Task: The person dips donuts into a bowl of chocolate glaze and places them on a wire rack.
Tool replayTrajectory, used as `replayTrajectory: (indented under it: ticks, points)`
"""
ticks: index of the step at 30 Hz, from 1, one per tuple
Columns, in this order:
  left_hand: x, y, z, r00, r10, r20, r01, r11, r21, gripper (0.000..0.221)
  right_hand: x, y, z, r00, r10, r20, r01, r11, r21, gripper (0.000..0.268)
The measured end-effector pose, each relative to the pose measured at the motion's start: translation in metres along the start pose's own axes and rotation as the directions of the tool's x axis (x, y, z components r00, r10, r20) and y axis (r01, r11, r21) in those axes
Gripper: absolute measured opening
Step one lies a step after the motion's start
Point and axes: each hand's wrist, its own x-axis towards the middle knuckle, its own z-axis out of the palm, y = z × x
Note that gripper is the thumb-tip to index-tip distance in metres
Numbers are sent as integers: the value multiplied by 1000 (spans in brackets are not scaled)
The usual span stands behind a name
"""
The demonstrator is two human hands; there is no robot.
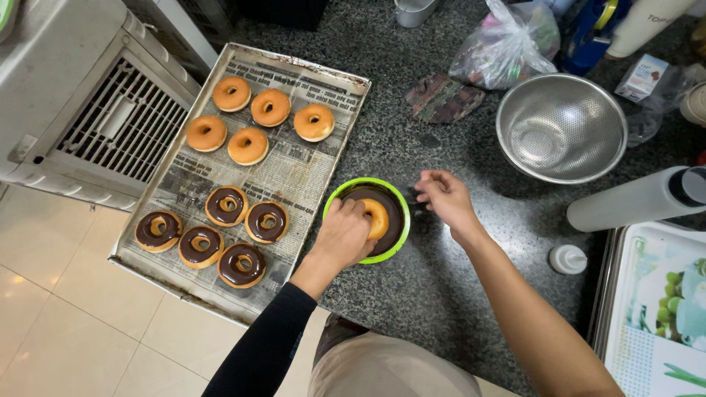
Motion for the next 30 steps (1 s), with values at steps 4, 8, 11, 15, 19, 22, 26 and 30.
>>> replayTrajectory:
  ticks: [4, 8, 11, 15, 19, 22, 26, 30]
  points:
    - [0, 0, -1, 1000, -6, -13, 6, 1000, -12, 34, 0, 1, -1, 1000, -12, -4, 12, 1000, -1, 35]
    - [0, 3, -12, 998, -4, -69, 1, 999, -49, 32, 1, 1, 0, 1000, -15, 0, 15, 1000, -7, 35]
    - [0, 4, -30, 990, -19, -141, 4, 994, -105, 32, 1, 2, 0, 1000, -4, -15, 3, 1000, -23, 36]
    - [-3, 8, -44, 965, -60, -256, 21, 988, -154, 34, 7, 5, 1, 1000, -25, -5, 25, 1000, 18, 36]
    - [-6, 8, -42, 988, -82, -127, 59, 983, -171, 39, 9, 5, 1, 999, -35, -5, 36, 998, 51, 36]
    - [-8, 8, -41, 969, -102, -227, 55, 977, -207, 41, 11, 0, -2, 999, -51, -6, 52, 997, 56, 36]
    - [-7, 9, -36, 960, -133, -246, 86, 978, -192, 39, 5, 0, -3, 999, -53, -14, 53, 997, 64, 36]
    - [-11, 12, -33, 974, -149, -173, 112, 972, -209, 38, 2, -3, 0, 998, -49, -31, 51, 996, 71, 37]
